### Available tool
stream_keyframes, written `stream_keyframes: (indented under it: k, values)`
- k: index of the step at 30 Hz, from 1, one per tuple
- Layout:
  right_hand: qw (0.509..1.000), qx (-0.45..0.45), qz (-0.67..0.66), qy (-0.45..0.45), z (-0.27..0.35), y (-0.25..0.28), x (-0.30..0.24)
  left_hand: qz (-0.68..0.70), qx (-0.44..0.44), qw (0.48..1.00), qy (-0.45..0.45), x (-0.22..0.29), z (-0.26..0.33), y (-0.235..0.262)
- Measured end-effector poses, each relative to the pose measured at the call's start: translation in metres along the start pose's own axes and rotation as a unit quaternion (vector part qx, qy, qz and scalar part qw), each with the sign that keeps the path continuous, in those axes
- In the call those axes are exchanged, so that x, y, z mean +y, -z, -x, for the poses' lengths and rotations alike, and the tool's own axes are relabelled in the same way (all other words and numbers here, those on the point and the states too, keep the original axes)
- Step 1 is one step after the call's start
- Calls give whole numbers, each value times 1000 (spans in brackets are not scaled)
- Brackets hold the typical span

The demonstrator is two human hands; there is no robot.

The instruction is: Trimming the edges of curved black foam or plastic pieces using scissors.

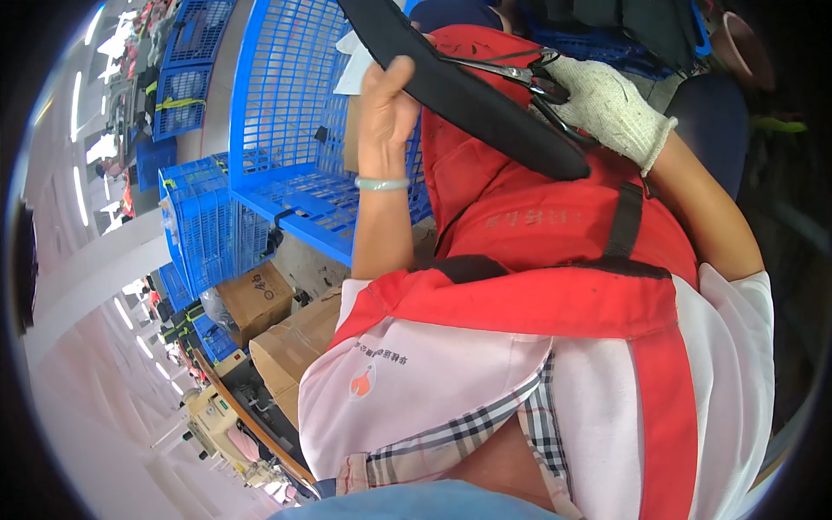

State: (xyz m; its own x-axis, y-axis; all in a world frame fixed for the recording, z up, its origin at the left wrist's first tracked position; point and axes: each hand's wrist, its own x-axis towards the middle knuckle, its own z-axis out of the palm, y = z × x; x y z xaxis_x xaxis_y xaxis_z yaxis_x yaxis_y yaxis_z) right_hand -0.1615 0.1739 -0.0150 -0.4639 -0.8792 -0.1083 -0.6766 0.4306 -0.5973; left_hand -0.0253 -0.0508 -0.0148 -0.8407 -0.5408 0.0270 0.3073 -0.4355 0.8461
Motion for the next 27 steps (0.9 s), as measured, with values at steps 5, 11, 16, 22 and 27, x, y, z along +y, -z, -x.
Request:
stream_keyframes:
  k: [5, 11, 16, 22, 27]
  values:
    - [999, 32, -37, 21, 0, -1, 9, 48, -42, 997, 53, -17, -1, -1]
    - [997, 25, 33, 58, 5, -8, 23, -12, -43, 999, 29, -21, 8, -20]
    - [994, 22, 50, 95, 4, 1, 17, -29, -48, 998, 17, -20, 9, -21]
    - [999, 7, 8, 45, 6, 4, 3, -16, -35, 999, 14, -21, 11, -18]
    - [999, 9, -17, 30, 9, 2, 7, -5, -27, 999, 37, -27, 12, -20]
